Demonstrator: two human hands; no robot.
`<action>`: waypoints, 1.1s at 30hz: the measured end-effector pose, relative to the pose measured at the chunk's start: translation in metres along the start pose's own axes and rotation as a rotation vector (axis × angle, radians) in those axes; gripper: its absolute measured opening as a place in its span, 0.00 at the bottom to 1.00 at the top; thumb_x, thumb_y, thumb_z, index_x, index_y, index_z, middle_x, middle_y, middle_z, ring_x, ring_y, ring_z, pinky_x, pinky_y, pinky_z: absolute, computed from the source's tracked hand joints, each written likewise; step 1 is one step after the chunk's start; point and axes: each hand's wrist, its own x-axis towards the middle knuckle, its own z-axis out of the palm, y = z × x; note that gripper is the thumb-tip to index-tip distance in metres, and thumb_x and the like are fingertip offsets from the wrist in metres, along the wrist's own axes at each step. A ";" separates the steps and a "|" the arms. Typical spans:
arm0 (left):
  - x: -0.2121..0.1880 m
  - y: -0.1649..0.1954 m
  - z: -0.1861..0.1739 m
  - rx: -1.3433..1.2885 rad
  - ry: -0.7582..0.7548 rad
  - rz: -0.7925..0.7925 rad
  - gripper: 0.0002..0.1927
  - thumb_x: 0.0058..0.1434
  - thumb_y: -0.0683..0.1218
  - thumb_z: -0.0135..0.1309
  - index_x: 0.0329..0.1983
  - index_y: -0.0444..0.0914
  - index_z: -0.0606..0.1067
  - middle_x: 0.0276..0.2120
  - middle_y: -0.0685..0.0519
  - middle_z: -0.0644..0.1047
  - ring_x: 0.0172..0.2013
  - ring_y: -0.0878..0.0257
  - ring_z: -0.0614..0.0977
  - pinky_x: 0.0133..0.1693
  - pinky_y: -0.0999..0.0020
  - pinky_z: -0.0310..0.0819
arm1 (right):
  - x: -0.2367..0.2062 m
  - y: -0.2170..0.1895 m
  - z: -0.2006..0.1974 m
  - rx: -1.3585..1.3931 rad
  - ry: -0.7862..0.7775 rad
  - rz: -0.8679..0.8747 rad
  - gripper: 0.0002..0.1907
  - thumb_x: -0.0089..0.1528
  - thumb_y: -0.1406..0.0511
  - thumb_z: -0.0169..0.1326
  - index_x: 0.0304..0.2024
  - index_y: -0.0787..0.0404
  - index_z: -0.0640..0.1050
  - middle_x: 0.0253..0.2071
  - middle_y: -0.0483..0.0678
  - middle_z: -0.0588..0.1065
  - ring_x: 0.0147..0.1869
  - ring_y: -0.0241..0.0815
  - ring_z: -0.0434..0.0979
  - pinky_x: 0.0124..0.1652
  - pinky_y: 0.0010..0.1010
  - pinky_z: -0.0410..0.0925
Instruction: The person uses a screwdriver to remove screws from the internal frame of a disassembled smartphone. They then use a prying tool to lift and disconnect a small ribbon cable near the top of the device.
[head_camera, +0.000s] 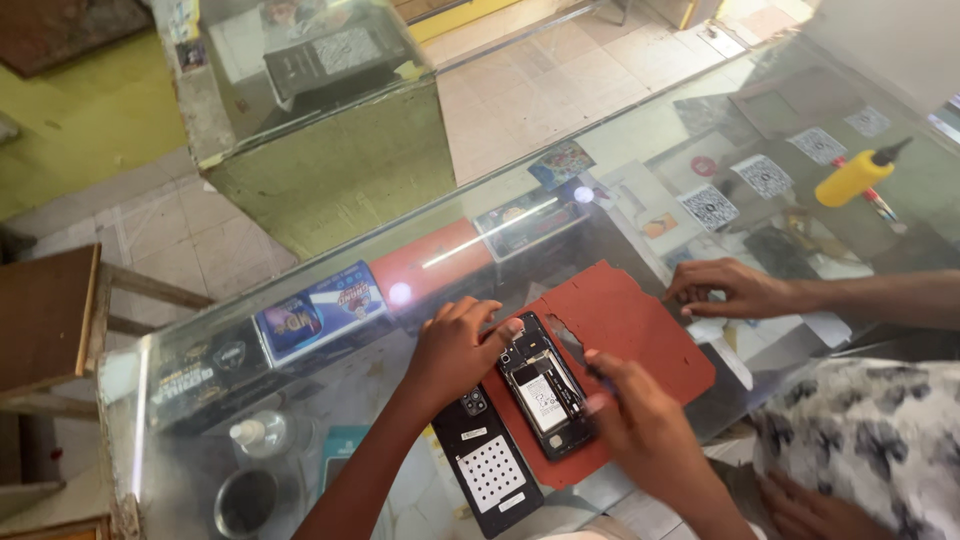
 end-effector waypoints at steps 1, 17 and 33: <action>-0.002 -0.006 -0.002 -0.031 0.054 0.001 0.29 0.64 0.65 0.51 0.49 0.37 0.79 0.43 0.48 0.80 0.48 0.50 0.80 0.50 0.52 0.71 | 0.009 0.009 -0.004 0.159 0.053 0.067 0.22 0.66 0.68 0.50 0.63 0.61 0.70 0.49 0.56 0.76 0.44 0.46 0.79 0.41 0.34 0.73; 0.020 -0.082 0.022 0.022 0.231 0.091 0.27 0.69 0.65 0.44 0.55 0.44 0.80 0.53 0.52 0.77 0.58 0.56 0.75 0.59 0.48 0.60 | 0.143 0.121 0.078 0.405 0.100 -0.366 0.23 0.70 0.77 0.48 0.62 0.59 0.55 0.52 0.59 0.75 0.57 0.49 0.83 0.46 0.31 0.80; 0.012 -0.080 0.030 0.123 0.093 0.201 0.27 0.67 0.68 0.44 0.51 0.48 0.82 0.60 0.50 0.75 0.67 0.51 0.67 0.67 0.36 0.45 | 0.143 0.102 0.074 0.158 0.167 -0.534 0.31 0.62 0.81 0.59 0.59 0.63 0.58 0.45 0.58 0.73 0.48 0.47 0.84 0.45 0.32 0.81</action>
